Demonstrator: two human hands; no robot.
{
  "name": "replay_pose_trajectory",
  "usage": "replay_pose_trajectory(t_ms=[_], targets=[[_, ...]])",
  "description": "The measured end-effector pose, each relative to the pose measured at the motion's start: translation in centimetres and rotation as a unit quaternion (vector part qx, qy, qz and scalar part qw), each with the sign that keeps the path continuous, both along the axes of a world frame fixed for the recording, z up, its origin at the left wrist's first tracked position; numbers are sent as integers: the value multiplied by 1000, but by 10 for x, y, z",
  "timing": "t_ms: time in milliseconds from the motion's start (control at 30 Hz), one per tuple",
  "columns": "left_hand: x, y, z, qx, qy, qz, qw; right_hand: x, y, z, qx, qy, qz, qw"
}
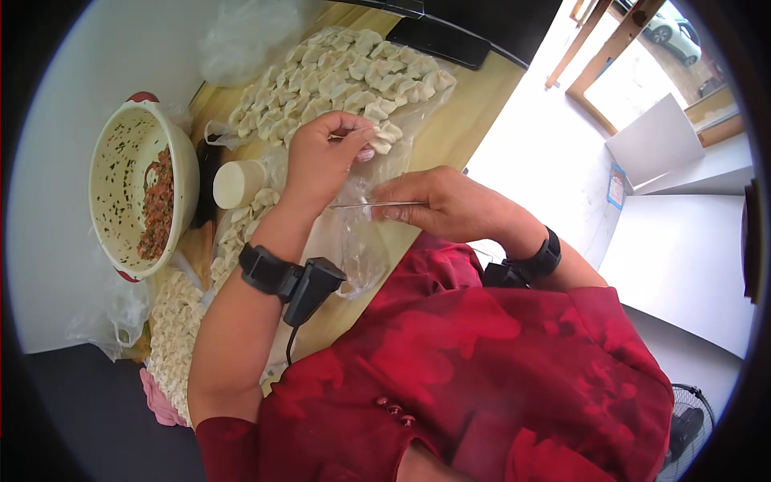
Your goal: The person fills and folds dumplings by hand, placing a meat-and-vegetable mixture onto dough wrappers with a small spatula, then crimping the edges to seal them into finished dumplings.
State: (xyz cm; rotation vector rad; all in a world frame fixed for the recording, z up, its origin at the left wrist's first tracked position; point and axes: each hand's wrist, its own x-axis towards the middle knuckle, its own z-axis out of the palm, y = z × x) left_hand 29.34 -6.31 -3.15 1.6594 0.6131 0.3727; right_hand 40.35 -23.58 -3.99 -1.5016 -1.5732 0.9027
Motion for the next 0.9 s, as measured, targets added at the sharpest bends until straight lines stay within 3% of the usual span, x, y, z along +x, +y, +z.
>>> replay_pose_trajectory(t_ms=[200,433,633,700,900], targets=[[33,-8,-23,-26,-81,55,995,3,-11,-6,-16,75,15,997],[43,-8,-36,22,-61,39,997,7,-18,-4,-30,126,18,991],[46,-11,-32,207,-39,66,975,6,-18,-13,6,125,11,992],[50,-13,-30,347,-26,35,937,3,-18,-12,30,123,15,992],[51,-3,-34,333,-39,-19,942,5,-24,-14,16,189,12,982]])
